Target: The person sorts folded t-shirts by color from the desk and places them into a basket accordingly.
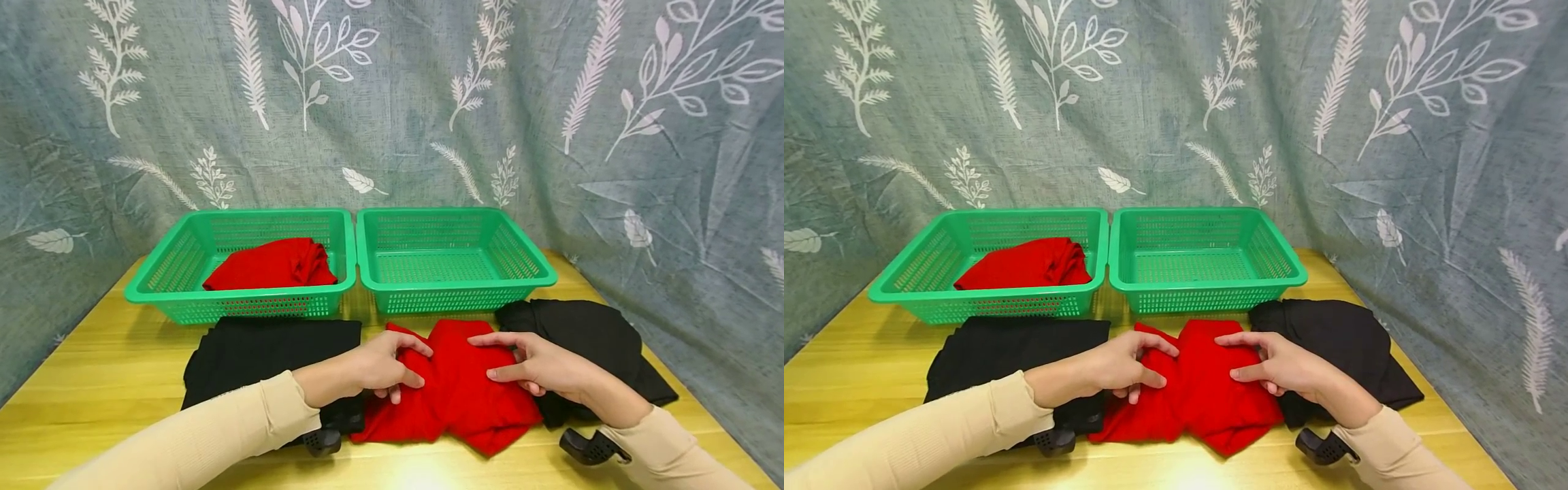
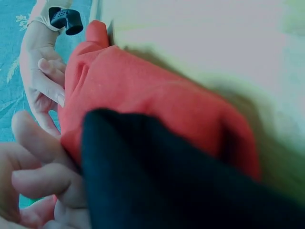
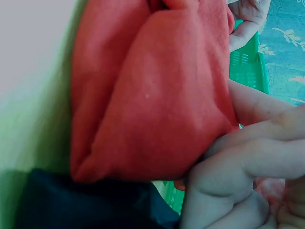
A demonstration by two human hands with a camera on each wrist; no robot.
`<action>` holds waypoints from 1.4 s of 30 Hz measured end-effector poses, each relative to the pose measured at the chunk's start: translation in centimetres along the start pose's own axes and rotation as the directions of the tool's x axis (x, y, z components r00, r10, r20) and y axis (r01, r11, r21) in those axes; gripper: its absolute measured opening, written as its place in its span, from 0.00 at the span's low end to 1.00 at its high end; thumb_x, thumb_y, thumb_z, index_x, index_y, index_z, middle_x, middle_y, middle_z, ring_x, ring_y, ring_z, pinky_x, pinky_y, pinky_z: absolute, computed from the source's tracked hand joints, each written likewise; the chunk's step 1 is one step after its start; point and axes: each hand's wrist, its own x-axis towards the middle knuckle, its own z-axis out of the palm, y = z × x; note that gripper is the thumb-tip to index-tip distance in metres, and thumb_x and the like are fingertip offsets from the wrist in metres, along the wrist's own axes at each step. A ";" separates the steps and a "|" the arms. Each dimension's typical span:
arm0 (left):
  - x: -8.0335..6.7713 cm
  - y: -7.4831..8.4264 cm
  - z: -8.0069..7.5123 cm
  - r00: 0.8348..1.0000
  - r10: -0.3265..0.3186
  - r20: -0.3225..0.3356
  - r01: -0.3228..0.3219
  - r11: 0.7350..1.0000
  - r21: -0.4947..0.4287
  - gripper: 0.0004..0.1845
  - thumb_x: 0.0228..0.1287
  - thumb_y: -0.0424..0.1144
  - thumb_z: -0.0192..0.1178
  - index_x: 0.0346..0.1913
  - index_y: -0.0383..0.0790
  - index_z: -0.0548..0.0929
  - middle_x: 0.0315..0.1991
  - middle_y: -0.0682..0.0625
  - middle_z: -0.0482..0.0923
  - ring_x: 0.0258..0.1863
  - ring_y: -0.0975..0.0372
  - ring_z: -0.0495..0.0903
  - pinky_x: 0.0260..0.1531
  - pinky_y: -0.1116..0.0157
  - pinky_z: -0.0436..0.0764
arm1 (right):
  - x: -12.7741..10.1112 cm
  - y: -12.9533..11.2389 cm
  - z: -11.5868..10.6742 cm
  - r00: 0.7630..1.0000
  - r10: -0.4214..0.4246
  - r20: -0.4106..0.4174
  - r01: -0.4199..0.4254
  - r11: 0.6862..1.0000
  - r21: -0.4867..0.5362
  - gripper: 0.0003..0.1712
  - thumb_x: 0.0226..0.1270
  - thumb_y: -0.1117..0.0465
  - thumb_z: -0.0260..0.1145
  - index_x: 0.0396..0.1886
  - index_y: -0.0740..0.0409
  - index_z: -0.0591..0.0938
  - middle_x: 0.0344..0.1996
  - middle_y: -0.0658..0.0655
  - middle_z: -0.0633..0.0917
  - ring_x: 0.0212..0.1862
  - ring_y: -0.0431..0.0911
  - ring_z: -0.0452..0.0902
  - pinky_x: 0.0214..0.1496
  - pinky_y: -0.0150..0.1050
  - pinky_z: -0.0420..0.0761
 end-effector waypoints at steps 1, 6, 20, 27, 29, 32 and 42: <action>-0.1 0.0 0.0 1.000 0.001 -0.003 -0.001 1.000 -0.009 0.22 0.67 0.29 0.71 0.62 0.43 0.85 0.13 0.51 0.72 0.11 0.63 0.74 0.15 0.73 0.61 | 0.0 -0.1 0.0 1.000 -0.005 -0.003 0.005 1.000 -0.002 0.39 0.75 0.59 0.72 0.81 0.58 0.71 0.13 0.45 0.70 0.14 0.38 0.64 0.22 0.27 0.69; -0.4 0.2 -0.2 1.000 0.020 -0.010 -0.021 0.999 -0.040 0.22 0.67 0.28 0.70 0.63 0.45 0.86 0.13 0.52 0.69 0.11 0.62 0.71 0.15 0.72 0.57 | -0.3 -0.5 -0.2 1.000 -0.014 -0.025 0.014 1.000 0.001 0.39 0.75 0.59 0.73 0.81 0.58 0.71 0.13 0.44 0.70 0.14 0.37 0.64 0.21 0.28 0.69; -1.6 1.8 -2.1 0.988 0.122 -0.093 -0.124 0.992 -0.018 0.20 0.68 0.31 0.71 0.61 0.48 0.90 0.13 0.53 0.65 0.12 0.62 0.62 0.15 0.70 0.66 | -1.3 -2.6 -1.2 0.995 -0.071 -0.065 0.071 0.997 0.003 0.41 0.76 0.58 0.72 0.83 0.58 0.68 0.12 0.44 0.72 0.14 0.42 0.59 0.20 0.30 0.69; -2.1 2.3 -3.1 0.986 0.132 -0.101 -0.141 0.986 -0.084 0.21 0.68 0.31 0.70 0.62 0.46 0.89 0.13 0.56 0.54 0.16 0.62 0.47 0.15 0.68 0.56 | -1.5 -3.9 -1.3 0.992 -0.085 -0.090 0.084 0.996 -0.010 0.41 0.75 0.57 0.73 0.83 0.56 0.68 0.11 0.45 0.72 0.14 0.47 0.55 0.19 0.31 0.68; -2.3 2.5 -3.3 0.985 0.139 -0.102 -0.149 0.985 -0.092 0.21 0.68 0.31 0.70 0.63 0.46 0.89 0.13 0.56 0.54 0.17 0.61 0.46 0.16 0.68 0.55 | -1.7 -4.2 -1.4 0.991 -0.085 -0.104 0.085 0.996 -0.007 0.41 0.75 0.57 0.73 0.83 0.56 0.68 0.12 0.44 0.72 0.14 0.47 0.53 0.19 0.31 0.67; -2.5 2.8 -3.6 0.983 0.148 -0.109 -0.159 0.983 -0.096 0.21 0.69 0.32 0.70 0.63 0.46 0.89 0.13 0.56 0.56 0.17 0.61 0.45 0.16 0.67 0.56 | -1.9 -4.7 -1.5 0.989 -0.082 -0.126 0.082 0.997 -0.008 0.41 0.75 0.56 0.73 0.83 0.55 0.69 0.12 0.44 0.72 0.15 0.46 0.53 0.19 0.31 0.66; -2.9 3.7 -4.6 0.972 0.182 -0.146 -0.194 0.979 -0.069 0.20 0.68 0.36 0.73 0.62 0.51 0.90 0.14 0.55 0.61 0.15 0.60 0.48 0.16 0.66 0.57 | -2.2 -6.1 -1.8 0.976 -0.130 -0.174 0.122 0.991 -0.058 0.40 0.74 0.57 0.74 0.82 0.54 0.71 0.12 0.45 0.69 0.15 0.46 0.54 0.18 0.35 0.66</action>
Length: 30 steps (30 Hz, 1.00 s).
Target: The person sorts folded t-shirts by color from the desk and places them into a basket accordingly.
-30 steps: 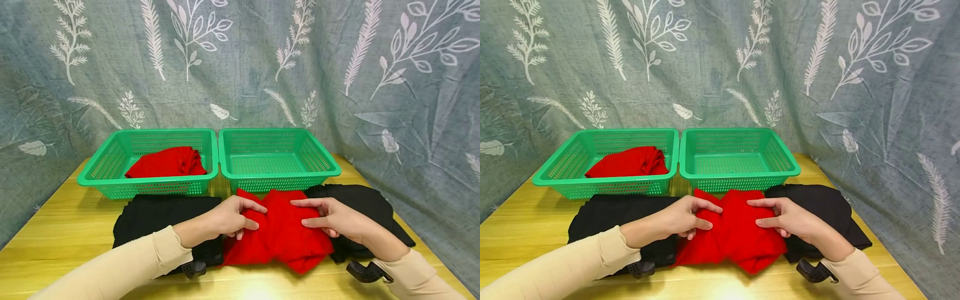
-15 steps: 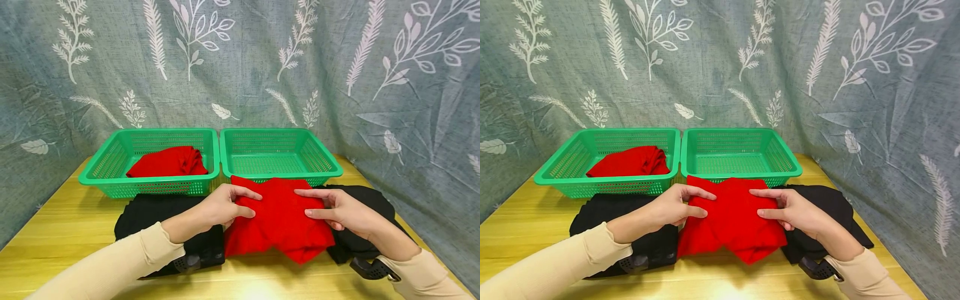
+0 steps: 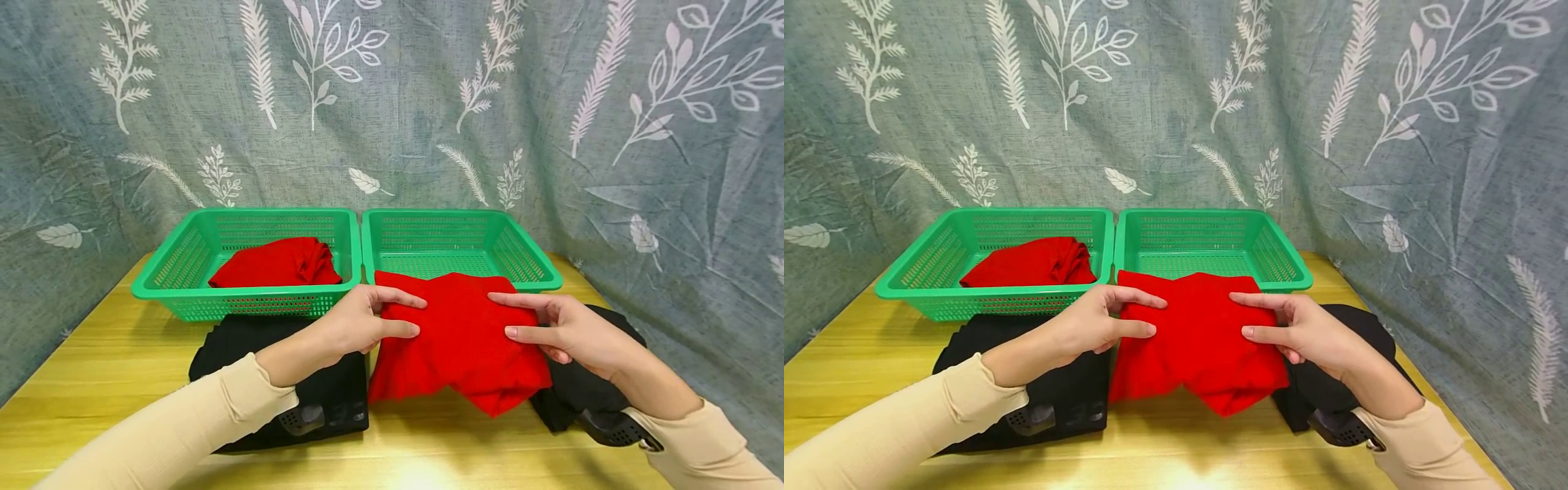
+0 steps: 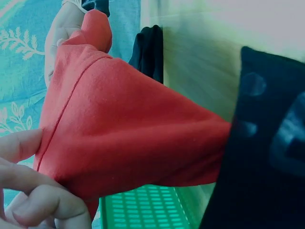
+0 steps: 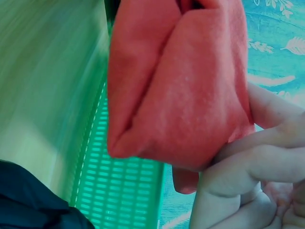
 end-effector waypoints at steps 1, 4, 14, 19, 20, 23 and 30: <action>0.0 0.2 -0.1 1.000 0.003 -0.003 -0.003 1.000 0.002 0.20 0.68 0.36 0.73 0.62 0.52 0.90 0.14 0.55 0.63 0.15 0.60 0.49 0.16 0.66 0.57 | 0.0 -0.1 -0.1 1.000 -0.003 -0.003 0.003 1.000 -0.001 0.40 0.74 0.57 0.74 0.82 0.54 0.71 0.13 0.45 0.69 0.15 0.46 0.54 0.18 0.35 0.65; 0.0 0.6 -0.4 1.000 0.012 -0.011 -0.012 1.000 0.008 0.20 0.68 0.37 0.74 0.62 0.52 0.90 0.14 0.55 0.65 0.15 0.60 0.49 0.17 0.66 0.58 | 0.0 -0.3 -0.2 1.000 -0.013 -0.006 0.013 1.000 0.005 0.40 0.75 0.58 0.73 0.82 0.53 0.70 0.13 0.45 0.69 0.16 0.48 0.52 0.17 0.35 0.64; -0.3 1.6 -1.3 0.998 0.031 -0.050 -0.030 0.999 0.033 0.21 0.66 0.36 0.75 0.61 0.53 0.90 0.21 0.53 0.77 0.16 0.60 0.51 0.18 0.66 0.58 | 0.5 -1.1 -0.3 0.998 -0.048 -0.030 0.048 0.999 0.001 0.39 0.75 0.58 0.73 0.82 0.52 0.71 0.17 0.47 0.71 0.16 0.46 0.56 0.19 0.36 0.65; -0.4 1.7 -2.0 0.997 0.034 -0.064 -0.032 0.999 0.026 0.22 0.66 0.36 0.75 0.62 0.53 0.90 0.21 0.55 0.75 0.16 0.60 0.51 0.19 0.66 0.58 | 0.9 -1.6 -0.1 0.997 -0.048 -0.058 0.047 0.999 -0.020 0.39 0.74 0.56 0.75 0.81 0.49 0.73 0.23 0.51 0.73 0.17 0.44 0.58 0.20 0.36 0.66; -0.5 1.7 -2.1 0.997 0.033 -0.065 -0.031 0.999 0.023 0.22 0.66 0.36 0.75 0.62 0.53 0.90 0.21 0.55 0.75 0.16 0.60 0.50 0.19 0.66 0.57 | 1.0 -1.7 0.0 0.997 -0.046 -0.063 0.044 0.999 -0.025 0.39 0.73 0.56 0.75 0.81 0.48 0.73 0.24 0.52 0.73 0.17 0.43 0.58 0.20 0.36 0.66; -0.6 1.5 -2.7 0.997 0.031 -0.068 -0.030 0.999 0.018 0.23 0.66 0.35 0.75 0.63 0.52 0.89 0.19 0.56 0.71 0.17 0.59 0.49 0.19 0.66 0.56 | 1.4 -2.0 0.2 0.997 -0.046 -0.068 0.044 0.998 -0.034 0.39 0.73 0.55 0.76 0.81 0.46 0.74 0.27 0.54 0.75 0.17 0.42 0.58 0.20 0.35 0.67; -1.2 1.3 -4.2 0.996 0.033 -0.083 -0.033 0.999 0.009 0.25 0.66 0.34 0.75 0.65 0.51 0.88 0.19 0.56 0.69 0.19 0.58 0.47 0.19 0.66 0.53 | 2.6 -2.7 1.0 0.997 -0.060 -0.054 0.058 0.998 -0.027 0.39 0.72 0.54 0.76 0.80 0.43 0.74 0.28 0.53 0.79 0.15 0.43 0.58 0.20 0.36 0.67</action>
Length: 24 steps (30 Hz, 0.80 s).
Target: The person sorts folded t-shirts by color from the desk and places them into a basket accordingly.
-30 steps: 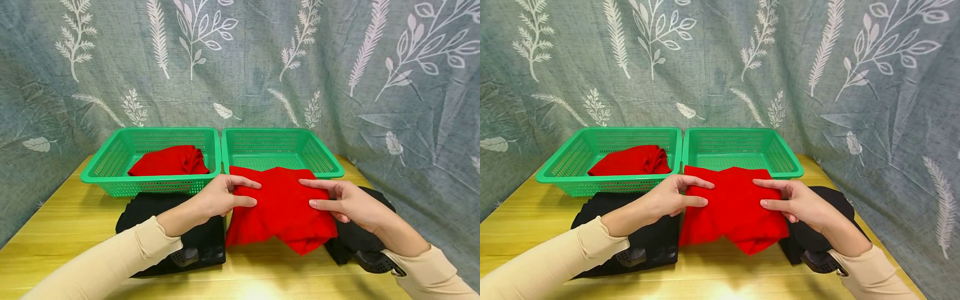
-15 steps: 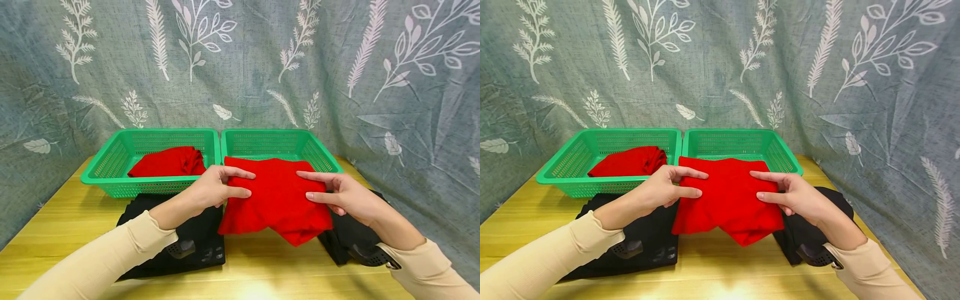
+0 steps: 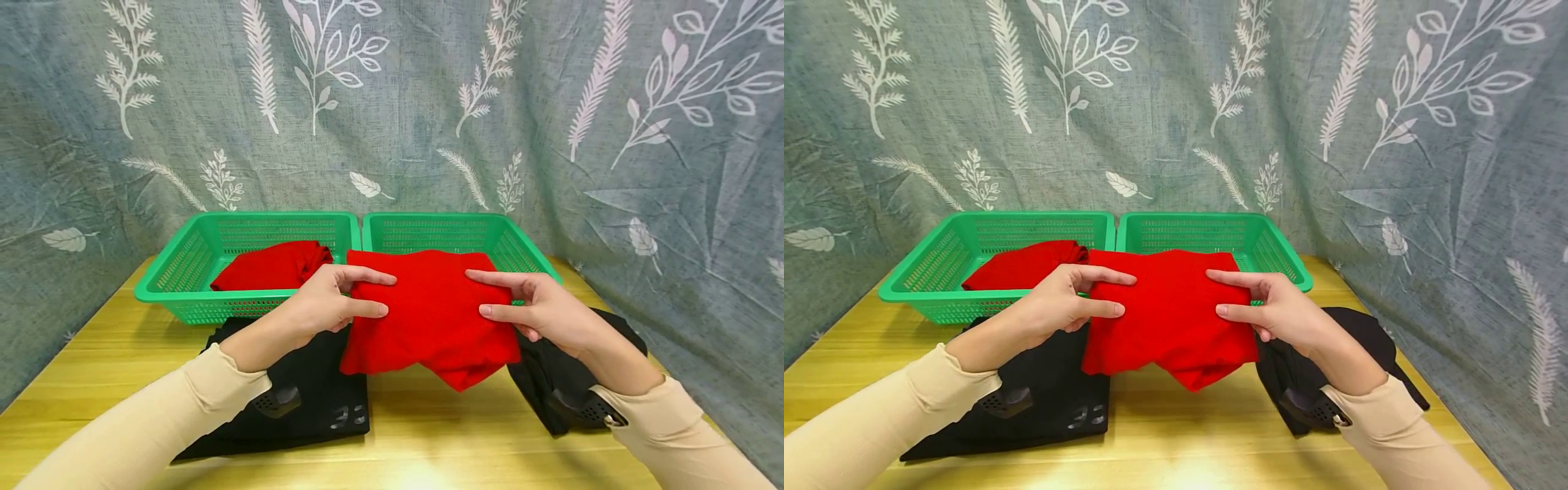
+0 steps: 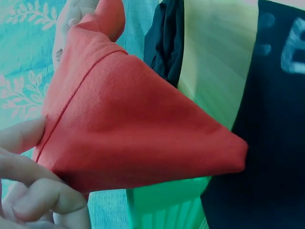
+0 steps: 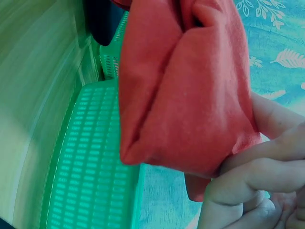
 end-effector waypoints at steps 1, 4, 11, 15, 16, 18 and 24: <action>-0.1 -0.1 -0.3 1.000 0.002 -0.004 -0.002 1.000 -0.002 0.25 0.66 0.34 0.75 0.66 0.51 0.87 0.20 0.56 0.70 0.19 0.59 0.46 0.19 0.66 0.53 | 0.2 -0.1 0.1 1.000 -0.002 0.001 0.002 1.000 0.003 0.39 0.72 0.54 0.76 0.80 0.43 0.75 0.29 0.52 0.81 0.15 0.43 0.59 0.21 0.36 0.68; -0.3 -0.2 -1.0 1.000 0.014 -0.014 -0.014 1.000 0.002 0.26 0.66 0.34 0.75 0.67 0.50 0.87 0.23 0.56 0.75 0.20 0.59 0.46 0.19 0.66 0.53 | 0.9 -0.5 0.6 1.000 -0.006 0.000 0.006 1.000 0.002 0.38 0.72 0.54 0.76 0.80 0.41 0.75 0.34 0.56 0.82 0.16 0.43 0.59 0.22 0.35 0.68; -1.4 -0.3 -3.3 0.998 0.027 -0.060 -0.024 0.999 0.042 0.26 0.68 0.34 0.74 0.68 0.47 0.85 0.26 0.54 0.78 0.18 0.59 0.48 0.18 0.67 0.56 | 3.2 -1.4 2.2 1.000 -0.014 0.025 0.012 0.998 0.066 0.37 0.72 0.54 0.76 0.79 0.39 0.76 0.71 0.59 0.78 0.18 0.42 0.58 0.23 0.32 0.68; -1.7 -0.3 -4.5 0.997 0.024 -0.075 -0.021 0.999 0.046 0.26 0.69 0.35 0.73 0.69 0.47 0.85 0.25 0.54 0.75 0.18 0.59 0.47 0.18 0.68 0.55 | 4.3 -2.0 2.8 1.000 -0.018 0.017 0.017 0.998 0.058 0.36 0.72 0.53 0.77 0.78 0.38 0.77 0.69 0.58 0.79 0.19 0.42 0.58 0.23 0.32 0.68; -1.6 -0.3 -4.7 0.997 0.026 -0.075 -0.023 0.999 0.046 0.26 0.69 0.35 0.73 0.69 0.47 0.84 0.26 0.54 0.75 0.18 0.59 0.48 0.18 0.68 0.56 | 4.4 -2.1 2.8 1.000 -0.019 0.013 0.018 0.998 0.055 0.36 0.72 0.54 0.77 0.77 0.38 0.78 0.68 0.59 0.79 0.19 0.42 0.58 0.23 0.32 0.68; -1.6 -0.2 -5.1 0.997 0.026 -0.077 -0.022 0.999 0.042 0.26 0.70 0.35 0.73 0.69 0.47 0.84 0.28 0.54 0.77 0.18 0.59 0.49 0.18 0.68 0.56 | 4.9 -2.4 2.9 1.000 -0.021 0.008 0.021 0.999 0.045 0.36 0.72 0.54 0.76 0.77 0.37 0.78 0.66 0.59 0.80 0.19 0.42 0.59 0.24 0.33 0.68; -1.8 0.0 -6.6 0.994 0.015 -0.106 -0.008 0.998 0.060 0.26 0.71 0.36 0.72 0.70 0.47 0.83 0.38 0.52 0.82 0.17 0.61 0.53 0.21 0.66 0.60 | 6.7 -3.4 3.5 1.000 -0.020 0.008 0.020 0.999 0.029 0.35 0.72 0.53 0.76 0.76 0.33 0.78 0.62 0.59 0.80 0.19 0.43 0.58 0.25 0.33 0.66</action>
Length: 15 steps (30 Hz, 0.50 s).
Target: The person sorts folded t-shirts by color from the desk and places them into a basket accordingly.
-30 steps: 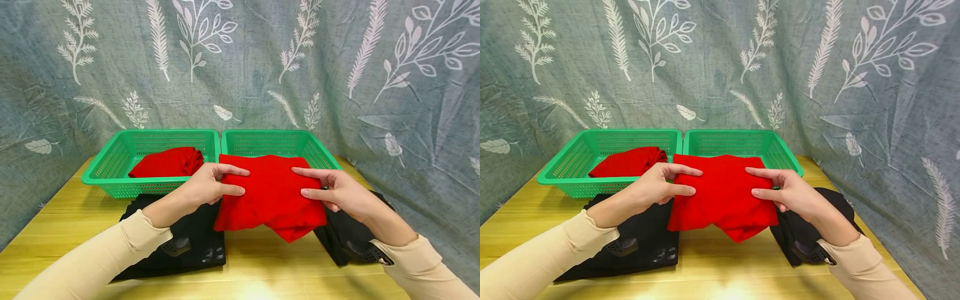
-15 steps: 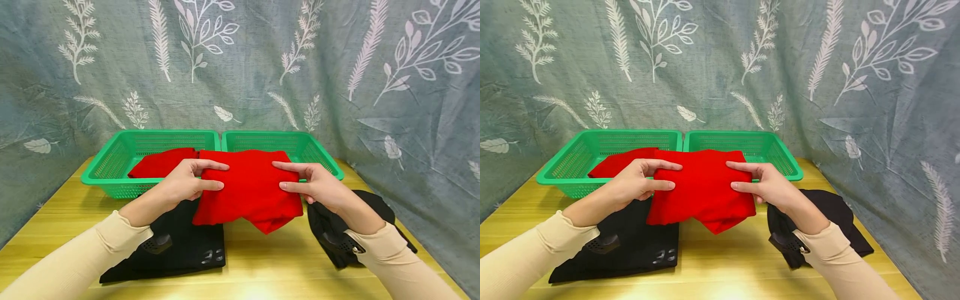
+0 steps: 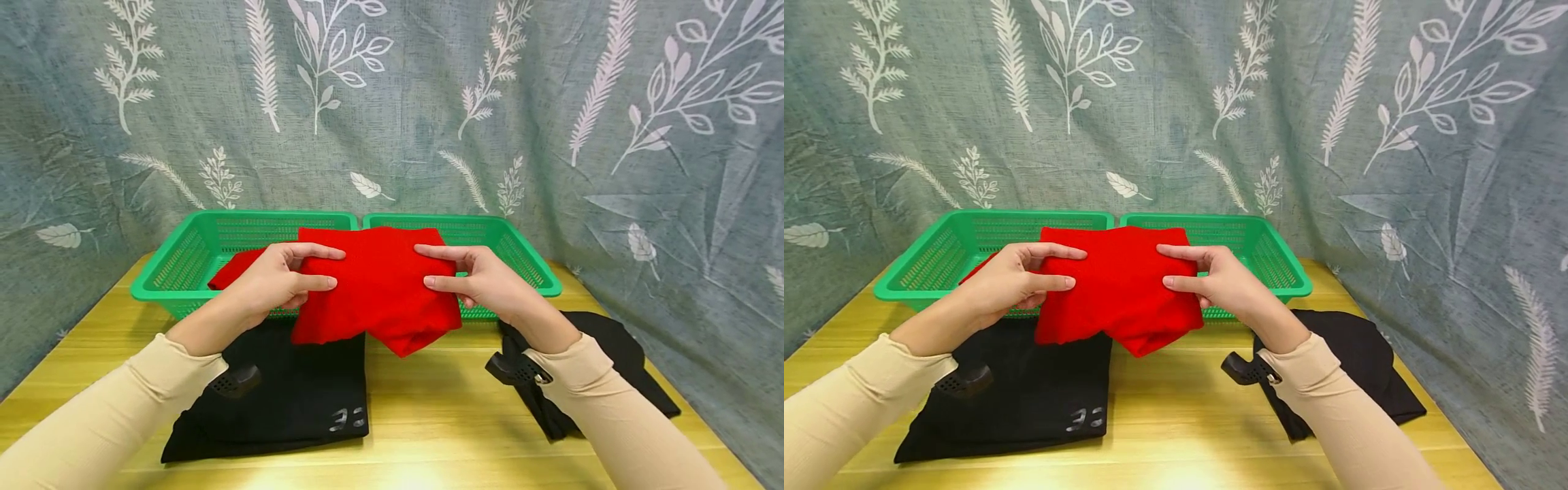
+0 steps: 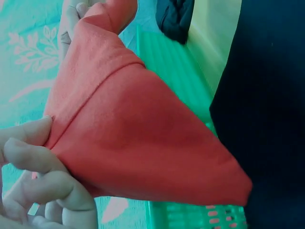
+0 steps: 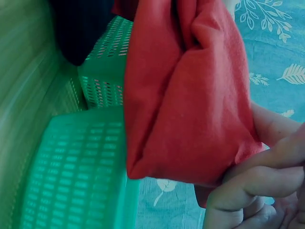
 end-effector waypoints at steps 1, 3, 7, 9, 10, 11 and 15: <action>0.0 0.0 -0.3 1.000 -0.004 -0.007 0.004 1.000 0.005 0.26 0.71 0.37 0.71 0.70 0.47 0.83 0.37 0.53 0.81 0.17 0.61 0.54 0.22 0.66 0.61 | 0.4 -0.1 0.2 1.000 -0.001 0.000 0.001 1.000 0.005 0.35 0.72 0.53 0.76 0.76 0.33 0.78 0.62 0.58 0.80 0.20 0.43 0.57 0.25 0.33 0.65; -0.1 0.1 -0.9 1.000 -0.009 -0.021 0.009 1.000 0.015 0.26 0.71 0.37 0.71 0.70 0.47 0.82 0.33 0.53 0.78 0.18 0.61 0.56 0.23 0.65 0.62 | 1.1 -0.4 0.6 1.000 -0.006 0.003 0.006 1.000 0.026 0.34 0.72 0.54 0.76 0.76 0.33 0.79 0.62 0.57 0.80 0.20 0.43 0.56 0.26 0.33 0.64; -0.2 0.1 -2.1 0.999 -0.011 -0.047 0.013 0.999 0.037 0.26 0.72 0.37 0.71 0.71 0.47 0.81 0.25 0.56 0.70 0.18 0.62 0.59 0.25 0.65 0.64 | 2.5 -0.9 1.4 1.000 -0.017 0.013 0.016 0.998 0.066 0.33 0.73 0.55 0.76 0.75 0.33 0.79 0.56 0.56 0.81 0.22 0.44 0.54 0.27 0.34 0.61; -0.1 0.1 -2.7 0.998 -0.013 -0.058 0.016 0.999 0.043 0.27 0.72 0.37 0.71 0.71 0.46 0.81 0.23 0.56 0.69 0.19 0.62 0.61 0.26 0.65 0.65 | 3.2 -1.1 1.8 0.999 -0.031 0.020 0.029 0.996 0.081 0.33 0.73 0.56 0.76 0.75 0.33 0.80 0.49 0.55 0.81 0.22 0.44 0.53 0.27 0.34 0.60; -0.1 0.1 -3.0 0.998 -0.018 -0.064 0.021 0.999 0.046 0.27 0.72 0.37 0.71 0.72 0.46 0.81 0.23 0.56 0.67 0.20 0.62 0.62 0.26 0.65 0.66 | 3.5 -1.2 2.0 0.999 -0.037 0.023 0.035 0.996 0.084 0.33 0.73 0.57 0.76 0.75 0.34 0.80 0.47 0.54 0.81 0.22 0.44 0.53 0.27 0.34 0.59; -0.1 0.2 -3.3 0.997 -0.025 -0.071 0.028 0.998 0.050 0.27 0.72 0.37 0.70 0.72 0.46 0.81 0.23 0.57 0.67 0.21 0.62 0.64 0.27 0.66 0.67 | 3.9 -1.3 2.2 0.999 -0.045 0.025 0.043 0.995 0.094 0.33 0.73 0.57 0.75 0.75 0.34 0.80 0.45 0.54 0.80 0.22 0.44 0.52 0.27 0.35 0.59; 0.0 0.1 -4.4 0.994 -0.054 -0.091 0.059 0.996 0.060 0.27 0.73 0.38 0.69 0.73 0.46 0.80 0.27 0.55 0.70 0.27 0.60 0.72 0.31 0.67 0.73 | 5.2 -1.7 3.0 0.997 -0.065 0.034 0.060 0.991 0.122 0.33 0.74 0.59 0.75 0.75 0.37 0.80 0.37 0.52 0.81 0.21 0.44 0.53 0.28 0.35 0.59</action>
